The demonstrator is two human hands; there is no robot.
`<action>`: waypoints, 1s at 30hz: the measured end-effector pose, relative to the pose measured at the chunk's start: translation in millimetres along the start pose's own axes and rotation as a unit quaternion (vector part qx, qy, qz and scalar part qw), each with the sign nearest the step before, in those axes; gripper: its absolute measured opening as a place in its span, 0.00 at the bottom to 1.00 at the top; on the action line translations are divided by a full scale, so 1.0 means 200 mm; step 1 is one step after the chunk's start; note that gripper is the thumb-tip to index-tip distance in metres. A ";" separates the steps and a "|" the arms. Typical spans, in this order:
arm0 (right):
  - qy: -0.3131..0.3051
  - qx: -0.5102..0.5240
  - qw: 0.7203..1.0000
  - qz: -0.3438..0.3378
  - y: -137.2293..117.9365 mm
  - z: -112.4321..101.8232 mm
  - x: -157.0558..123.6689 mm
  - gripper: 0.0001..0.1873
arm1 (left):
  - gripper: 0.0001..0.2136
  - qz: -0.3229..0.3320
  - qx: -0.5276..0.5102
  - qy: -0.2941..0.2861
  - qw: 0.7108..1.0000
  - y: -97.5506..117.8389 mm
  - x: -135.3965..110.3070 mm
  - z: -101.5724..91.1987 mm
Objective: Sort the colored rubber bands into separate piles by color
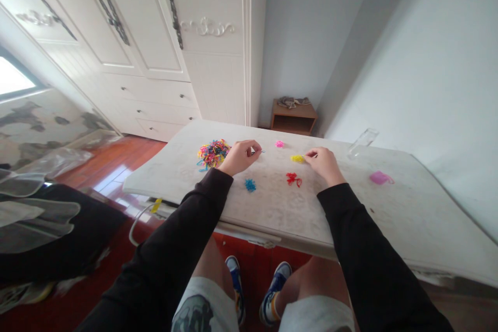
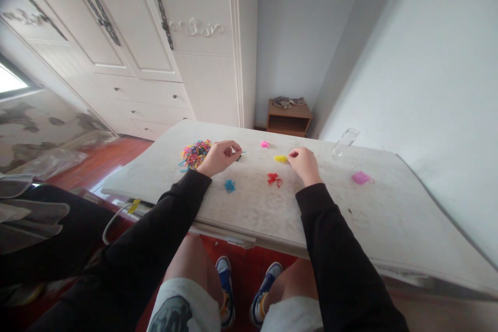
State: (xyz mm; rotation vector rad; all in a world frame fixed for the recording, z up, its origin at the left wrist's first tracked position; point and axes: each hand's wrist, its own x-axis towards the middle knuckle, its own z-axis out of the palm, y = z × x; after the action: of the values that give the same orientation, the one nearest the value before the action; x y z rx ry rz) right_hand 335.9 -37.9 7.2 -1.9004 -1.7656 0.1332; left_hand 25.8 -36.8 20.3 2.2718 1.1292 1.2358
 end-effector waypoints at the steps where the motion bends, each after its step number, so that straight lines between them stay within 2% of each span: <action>1: -0.005 0.007 1.000 -0.003 0.00 0.00 0.00 0.06 | 0.05 0.000 0.000 0.000 1.000 0.00 0.00 0.00; 4: -0.012 0.019 1.000 -0.007 -0.01 0.01 0.00 0.07 | 0.05 -0.001 -0.001 0.003 1.000 0.00 0.00 0.00; 9: 0.033 0.025 0.999 -0.007 -0.01 0.01 0.00 0.12 | 0.05 -0.006 -0.007 0.007 1.000 0.00 0.00 0.00; 13: 0.041 0.051 0.998 -0.019 -0.05 -0.01 -0.01 0.09 | 0.05 -0.013 -0.009 0.003 1.000 0.00 -0.01 0.00; 16: 0.033 0.101 0.989 -0.099 -0.13 0.00 -0.04 0.07 | 0.05 -0.014 -0.016 -0.008 1.000 0.00 -0.01 0.01; 19: -0.001 0.151 0.963 -0.225 -0.23 0.02 -0.08 0.05 | 0.06 -0.014 -0.027 -0.024 0.999 0.01 -0.01 0.02; 21: -0.014 0.172 0.944 -0.280 -0.28 0.03 -0.10 0.07 | 0.06 -0.012 -0.032 -0.035 0.999 0.02 -0.01 0.02; 24: -0.026 0.187 0.931 -0.312 -0.32 0.05 -0.12 0.08 | 0.07 -0.007 -0.031 -0.045 0.998 0.03 -0.01 0.02; 30: -0.026 0.189 0.921 -0.339 -0.35 0.04 -0.14 0.06 | 0.09 0.003 -0.033 -0.059 0.998 0.05 -0.02 0.04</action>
State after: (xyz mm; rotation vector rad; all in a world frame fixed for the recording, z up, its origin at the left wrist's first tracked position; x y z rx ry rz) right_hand 266.3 -61.7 23.0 -0.9584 -2.1421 0.2464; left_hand 35.5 -45.4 20.1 2.2681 1.0236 1.1082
